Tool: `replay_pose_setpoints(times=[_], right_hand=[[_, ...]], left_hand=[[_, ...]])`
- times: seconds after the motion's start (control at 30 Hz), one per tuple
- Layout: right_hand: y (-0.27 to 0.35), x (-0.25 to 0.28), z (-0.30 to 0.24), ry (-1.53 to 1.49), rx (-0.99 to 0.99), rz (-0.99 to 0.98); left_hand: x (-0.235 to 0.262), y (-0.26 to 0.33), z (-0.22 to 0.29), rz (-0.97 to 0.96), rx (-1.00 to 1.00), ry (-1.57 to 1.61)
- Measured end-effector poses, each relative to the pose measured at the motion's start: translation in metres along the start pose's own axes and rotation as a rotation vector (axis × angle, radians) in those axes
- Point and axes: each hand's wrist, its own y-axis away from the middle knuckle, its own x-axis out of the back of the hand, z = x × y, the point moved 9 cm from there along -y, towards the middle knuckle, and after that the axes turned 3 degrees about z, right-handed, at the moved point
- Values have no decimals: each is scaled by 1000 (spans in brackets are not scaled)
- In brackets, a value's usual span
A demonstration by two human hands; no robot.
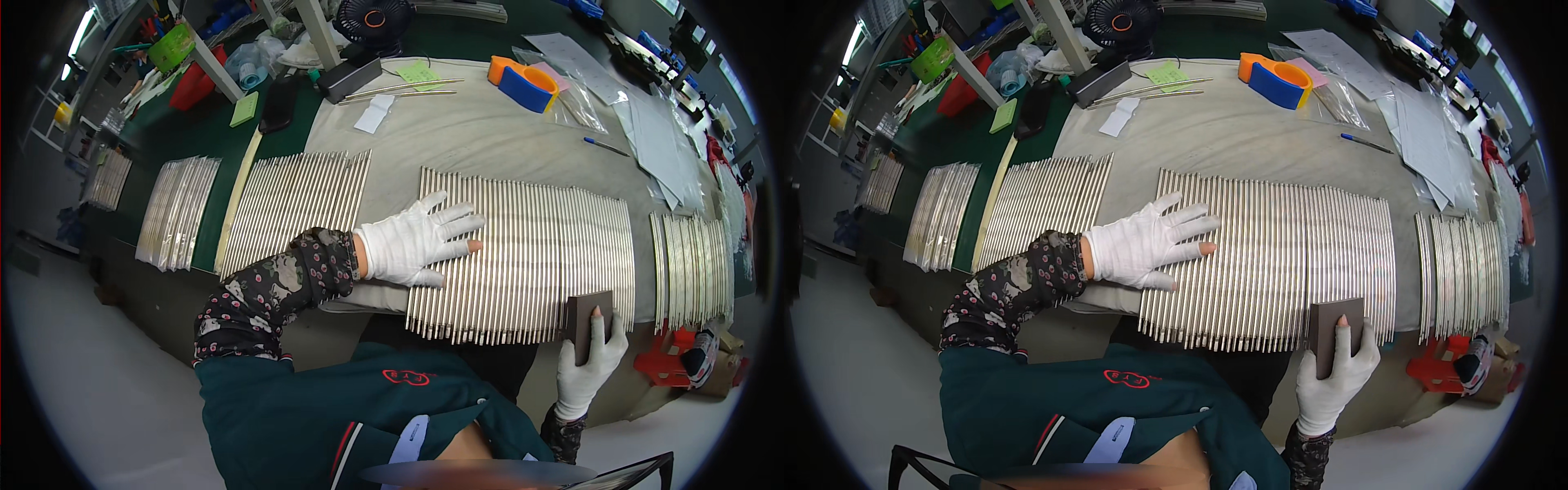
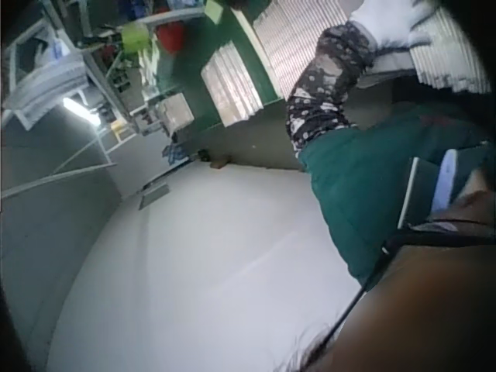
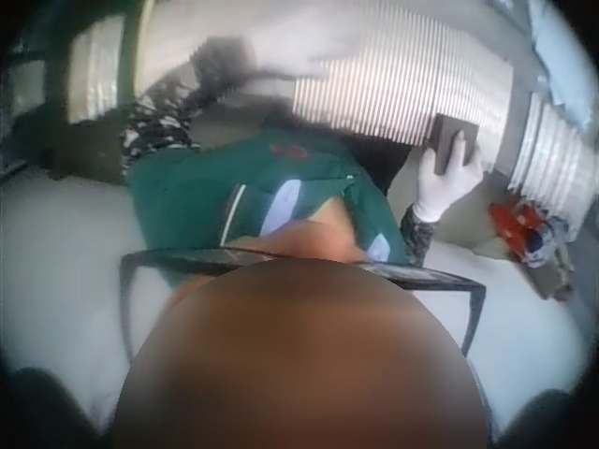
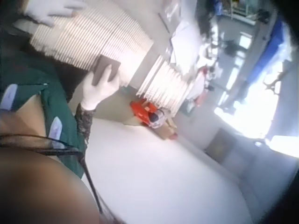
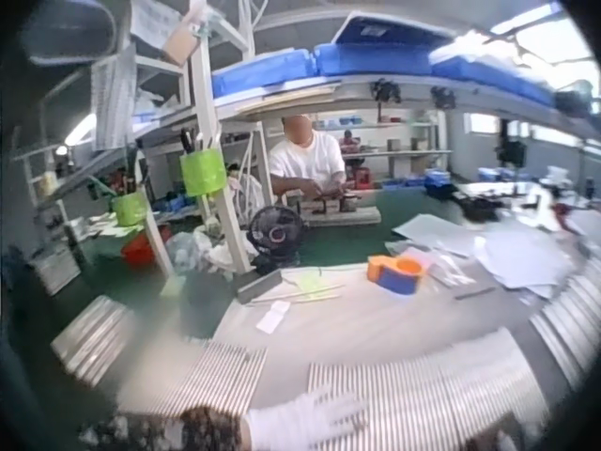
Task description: Sand several thin metal rods using a sanding block on a workbench.
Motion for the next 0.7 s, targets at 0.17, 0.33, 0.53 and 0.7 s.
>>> replay_pose_setpoints(times=[0.17, 0.33, 0.53, 0.7], right_hand=[[-17, -20, -15, -47, 100, -5], [-29, -51, -15, 35, 87, -121], [-35, -66, -12, 147, 102, -194], [-44, -60, -26, 220, 131, -346]], left_hand=[[-16, -11, 17, -42, -61, 17], [-2, -27, 0, 45, -78, -7], [-6, -29, -85, 86, 216, 72], [-14, -26, -87, 164, 201, 86]])
